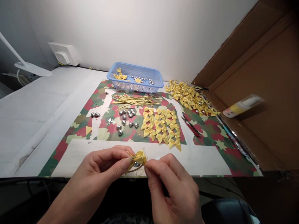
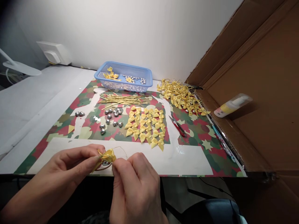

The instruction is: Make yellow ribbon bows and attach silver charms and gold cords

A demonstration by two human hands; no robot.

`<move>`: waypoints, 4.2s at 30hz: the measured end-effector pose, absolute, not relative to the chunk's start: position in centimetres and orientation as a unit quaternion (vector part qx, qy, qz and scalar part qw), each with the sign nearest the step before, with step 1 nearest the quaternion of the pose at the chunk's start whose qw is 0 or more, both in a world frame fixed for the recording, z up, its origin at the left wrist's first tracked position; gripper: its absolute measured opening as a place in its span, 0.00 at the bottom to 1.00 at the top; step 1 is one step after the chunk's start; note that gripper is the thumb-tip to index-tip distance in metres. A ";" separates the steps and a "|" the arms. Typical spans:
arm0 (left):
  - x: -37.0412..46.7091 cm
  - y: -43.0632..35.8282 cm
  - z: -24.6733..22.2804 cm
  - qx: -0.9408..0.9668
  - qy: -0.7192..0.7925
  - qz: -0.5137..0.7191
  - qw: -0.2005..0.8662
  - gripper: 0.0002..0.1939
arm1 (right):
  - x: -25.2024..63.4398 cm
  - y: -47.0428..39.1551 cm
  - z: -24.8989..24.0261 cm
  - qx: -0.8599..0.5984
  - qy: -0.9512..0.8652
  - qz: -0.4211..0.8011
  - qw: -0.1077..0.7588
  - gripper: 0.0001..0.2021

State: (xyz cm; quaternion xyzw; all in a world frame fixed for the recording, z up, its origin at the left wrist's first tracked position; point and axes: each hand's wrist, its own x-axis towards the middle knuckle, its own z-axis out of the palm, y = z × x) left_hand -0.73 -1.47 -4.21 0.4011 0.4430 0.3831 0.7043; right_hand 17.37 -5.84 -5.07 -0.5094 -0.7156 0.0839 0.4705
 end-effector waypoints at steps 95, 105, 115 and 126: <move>0.0 -1.7 -4.6 0.316 0.318 0.339 0.827 0.07 | 17.2 -5.6 -6.5 -0.510 -0.586 0.340 0.530 0.11; -0.1 -1.4 -4.8 0.286 0.273 0.329 0.857 0.06 | 17.1 -5.5 -6.9 -0.499 -0.576 0.369 0.531 0.10; 0.0 -1.5 -4.9 0.250 0.263 0.315 0.877 0.08 | 17.2 -5.6 -7.1 -0.502 -0.550 0.427 0.512 0.12; -0.1 -1.6 -4.8 0.207 0.273 0.320 0.883 0.04 | 17.3 -5.6 -7.1 -0.499 -0.544 0.437 0.514 0.12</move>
